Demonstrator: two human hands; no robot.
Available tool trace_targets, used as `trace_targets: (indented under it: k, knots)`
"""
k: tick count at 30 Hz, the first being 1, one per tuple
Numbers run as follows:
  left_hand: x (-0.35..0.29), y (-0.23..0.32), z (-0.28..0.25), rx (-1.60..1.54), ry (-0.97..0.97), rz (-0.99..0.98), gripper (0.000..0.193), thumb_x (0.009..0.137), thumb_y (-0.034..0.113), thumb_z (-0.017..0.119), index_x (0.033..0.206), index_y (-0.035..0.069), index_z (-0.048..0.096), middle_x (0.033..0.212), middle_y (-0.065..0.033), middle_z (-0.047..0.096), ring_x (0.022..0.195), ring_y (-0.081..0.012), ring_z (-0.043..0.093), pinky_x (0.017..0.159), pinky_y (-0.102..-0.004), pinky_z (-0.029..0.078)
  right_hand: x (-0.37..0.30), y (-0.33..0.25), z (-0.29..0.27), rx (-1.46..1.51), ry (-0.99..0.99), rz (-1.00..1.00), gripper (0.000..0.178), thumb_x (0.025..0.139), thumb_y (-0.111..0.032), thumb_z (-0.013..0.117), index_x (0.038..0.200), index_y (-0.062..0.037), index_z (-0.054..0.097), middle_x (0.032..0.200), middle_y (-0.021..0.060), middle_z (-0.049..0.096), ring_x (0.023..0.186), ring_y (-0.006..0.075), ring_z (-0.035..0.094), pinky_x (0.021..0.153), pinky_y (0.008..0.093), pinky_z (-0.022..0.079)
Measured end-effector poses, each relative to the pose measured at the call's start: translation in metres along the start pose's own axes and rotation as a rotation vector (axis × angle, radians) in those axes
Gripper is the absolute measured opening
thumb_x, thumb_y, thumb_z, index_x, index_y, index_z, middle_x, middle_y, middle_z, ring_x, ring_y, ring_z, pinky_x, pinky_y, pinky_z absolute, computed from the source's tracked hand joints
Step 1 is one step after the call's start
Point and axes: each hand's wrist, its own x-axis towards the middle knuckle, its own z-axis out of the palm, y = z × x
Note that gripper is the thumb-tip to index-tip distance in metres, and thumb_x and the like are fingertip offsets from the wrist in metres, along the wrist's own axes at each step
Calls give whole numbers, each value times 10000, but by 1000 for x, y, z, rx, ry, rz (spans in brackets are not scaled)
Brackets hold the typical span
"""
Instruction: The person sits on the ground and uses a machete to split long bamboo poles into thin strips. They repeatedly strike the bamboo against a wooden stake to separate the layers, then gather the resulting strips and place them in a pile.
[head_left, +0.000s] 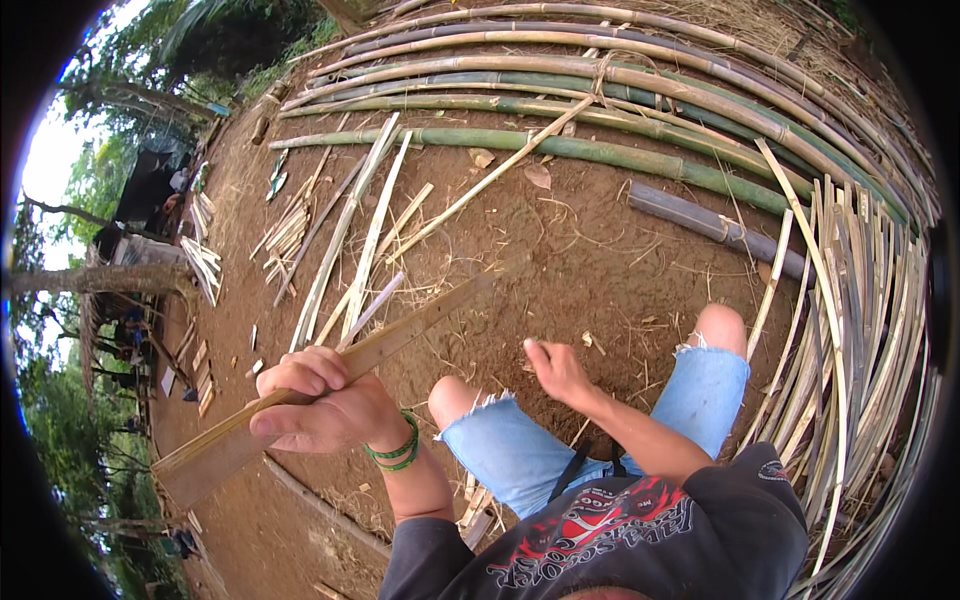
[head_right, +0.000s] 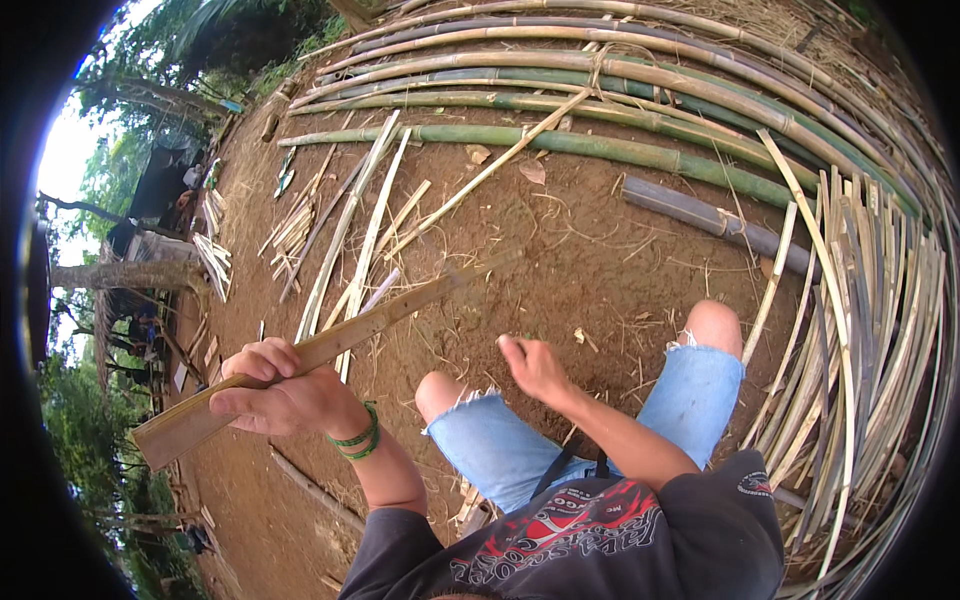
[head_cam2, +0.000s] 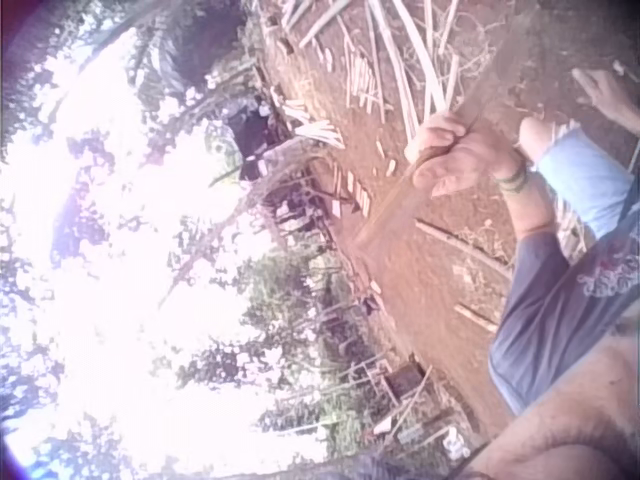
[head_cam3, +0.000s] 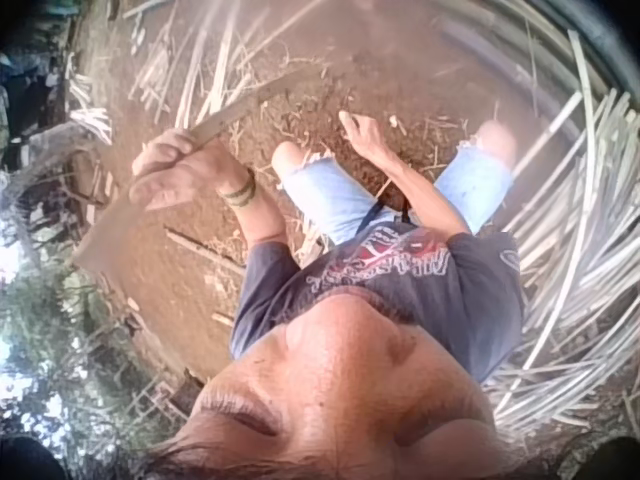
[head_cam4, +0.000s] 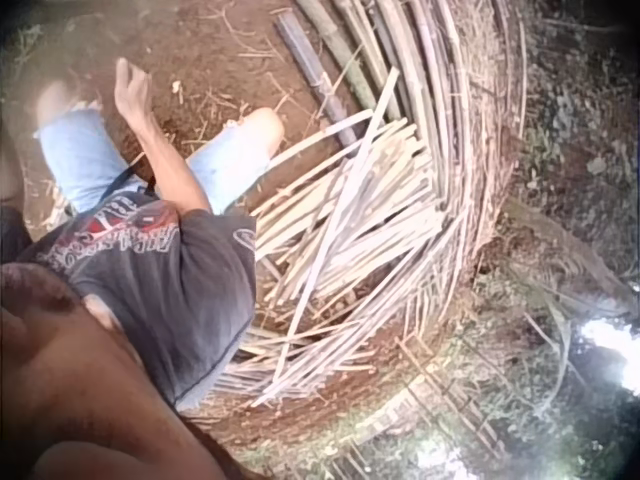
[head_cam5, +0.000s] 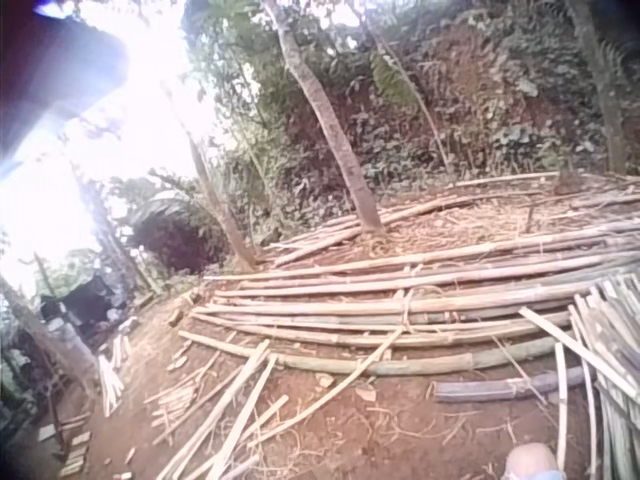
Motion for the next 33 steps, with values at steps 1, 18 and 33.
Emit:
trace_targets:
  k: [1,18,33]
  knots:
    - [-1,0,0,25,20,-2,590,1032,576,336,689,99,392,542,14,342,406,-86,349,378,-207,320,13,17,-10,-32,-37,218,641,1020,-504,417,650,-4,575,503,118,533,440,267,525,466,425,427]
    - [7,-12,-33,-113,-45,-25,594,1028,585,318,700,98,402,575,13,339,414,-79,362,365,-198,313,31,24,-21,-157,9,106,736,959,-621,446,754,55,651,636,232,630,639,334,651,621,484,483]
    - [5,-12,-48,-266,-149,17,516,1046,533,269,844,84,427,600,-6,402,412,-92,411,347,-199,359,49,86,-15,-193,-8,249,776,963,-631,431,735,88,614,664,236,625,707,367,658,681,505,475]
